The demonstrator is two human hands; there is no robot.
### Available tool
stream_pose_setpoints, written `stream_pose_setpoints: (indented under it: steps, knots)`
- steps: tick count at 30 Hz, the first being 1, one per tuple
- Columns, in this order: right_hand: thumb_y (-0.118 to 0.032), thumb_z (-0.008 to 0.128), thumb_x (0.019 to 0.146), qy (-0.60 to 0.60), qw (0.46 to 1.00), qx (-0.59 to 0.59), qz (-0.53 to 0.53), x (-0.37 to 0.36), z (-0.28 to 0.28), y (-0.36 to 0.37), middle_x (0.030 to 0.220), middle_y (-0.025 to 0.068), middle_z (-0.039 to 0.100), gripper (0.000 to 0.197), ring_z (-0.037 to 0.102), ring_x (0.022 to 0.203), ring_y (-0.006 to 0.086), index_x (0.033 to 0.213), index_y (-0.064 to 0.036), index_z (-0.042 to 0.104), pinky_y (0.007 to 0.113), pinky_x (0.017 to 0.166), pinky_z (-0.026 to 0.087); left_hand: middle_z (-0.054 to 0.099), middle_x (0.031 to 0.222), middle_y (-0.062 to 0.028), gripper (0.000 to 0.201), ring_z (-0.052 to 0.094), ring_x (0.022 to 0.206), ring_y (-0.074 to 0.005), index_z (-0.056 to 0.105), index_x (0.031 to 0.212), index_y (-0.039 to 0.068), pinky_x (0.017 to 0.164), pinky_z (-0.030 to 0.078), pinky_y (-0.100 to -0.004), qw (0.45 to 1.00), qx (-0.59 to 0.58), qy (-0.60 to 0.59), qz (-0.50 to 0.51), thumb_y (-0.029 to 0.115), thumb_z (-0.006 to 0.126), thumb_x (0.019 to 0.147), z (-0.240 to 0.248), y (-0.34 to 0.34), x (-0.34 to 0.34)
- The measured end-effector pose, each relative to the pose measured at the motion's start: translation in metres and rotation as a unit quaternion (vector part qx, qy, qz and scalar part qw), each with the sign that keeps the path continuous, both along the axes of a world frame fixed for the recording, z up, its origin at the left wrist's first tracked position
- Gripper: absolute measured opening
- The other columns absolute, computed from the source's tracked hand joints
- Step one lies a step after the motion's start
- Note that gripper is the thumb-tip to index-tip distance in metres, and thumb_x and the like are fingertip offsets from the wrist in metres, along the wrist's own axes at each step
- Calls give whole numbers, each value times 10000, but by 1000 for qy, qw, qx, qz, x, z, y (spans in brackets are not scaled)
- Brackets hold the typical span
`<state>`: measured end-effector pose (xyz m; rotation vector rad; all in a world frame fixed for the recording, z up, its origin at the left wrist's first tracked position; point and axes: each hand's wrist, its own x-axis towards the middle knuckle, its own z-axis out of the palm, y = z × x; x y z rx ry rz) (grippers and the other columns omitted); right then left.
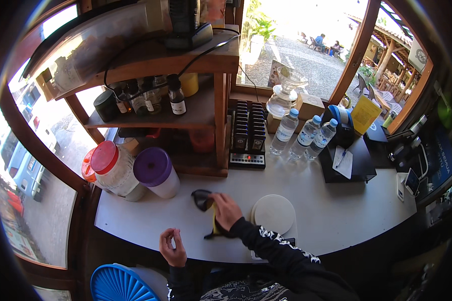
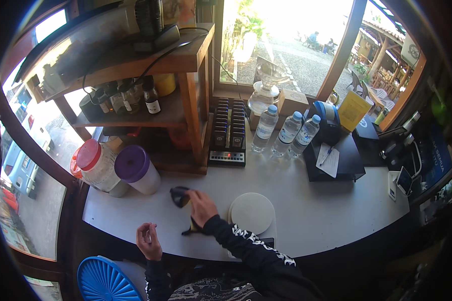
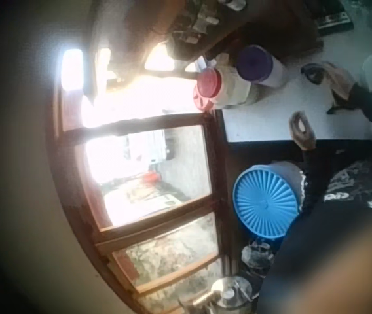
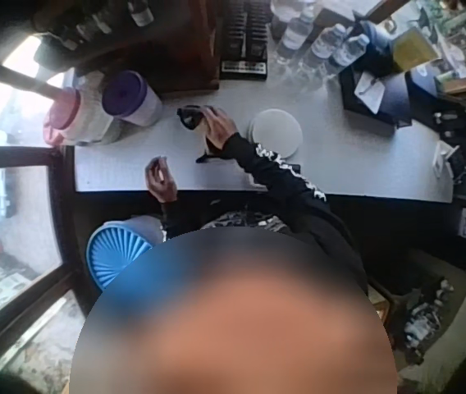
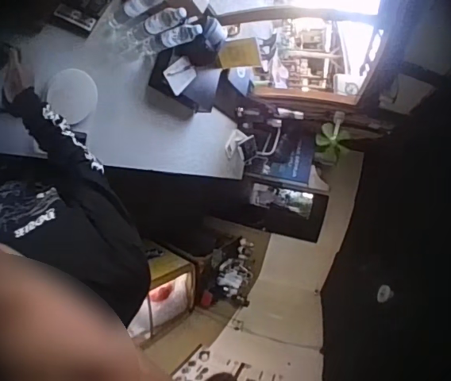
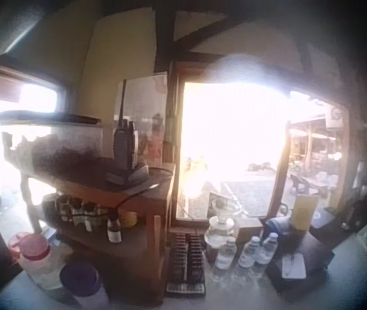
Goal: Cleaning a service counter and then wiping down an espresso machine.
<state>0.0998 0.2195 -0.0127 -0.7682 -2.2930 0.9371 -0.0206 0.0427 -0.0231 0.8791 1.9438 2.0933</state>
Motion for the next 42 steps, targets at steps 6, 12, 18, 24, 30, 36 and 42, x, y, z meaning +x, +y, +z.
stream_pose_setpoints:
  steps: [6,12,18,24,30,36,42]
  knots:
    - [-101,513,813,-99,966,226,73,-11,-54,-30,1289,181,540,415,439,1286,334,1213,4,551,445,1142,263,590,985,-87,105,598,877,-146,561,1025,-27,788,504,-263,999,-36,20,-21,-18,561,921,1,1,20]
    - [-16,500,848,40,967,-163,194,8,-38,-101,1254,219,533,417,504,1190,388,1264,-6,487,427,1007,416,498,1195,-133,513,509,1051,-230,450,1254,-9,861,443,-355,987,-158,9,18,158,701,839,10,-19,48]
    - [-107,446,965,31,986,-94,136,39,11,-83,1278,224,522,335,487,1206,397,1289,-26,473,425,1018,399,440,1272,-154,633,431,1195,-270,362,1324,26,938,399,-417,978,-195,36,59,202,721,834,24,-22,66]
    - [-164,445,1009,78,956,-199,200,85,75,-77,1348,245,441,379,458,1238,405,1369,-48,436,400,1030,397,524,1195,-123,582,561,1046,-212,333,1343,36,840,485,-314,985,-25,-106,-135,169,676,893,26,-14,78]
    - [-156,505,975,104,982,17,154,163,127,-57,1341,245,442,457,514,1183,397,1419,-123,401,402,956,462,443,1334,-129,1059,476,1193,-235,62,1514,124,946,447,-382,965,21,-64,-253,193,802,759,90,24,116]
    - [89,546,887,66,973,180,-132,300,120,-49,1086,164,634,306,620,1010,269,1187,51,592,324,854,526,449,1417,-154,821,404,1340,-268,324,1447,49,1101,317,-423,852,-25,-93,-514,78,777,763,117,55,179]
    - [-129,538,966,469,778,-220,-356,405,164,-41,1127,118,622,266,613,981,163,1131,71,597,301,880,490,631,1217,-119,429,546,1210,-231,570,1239,12,1063,371,-363,792,-173,-92,-578,121,713,850,113,71,224]
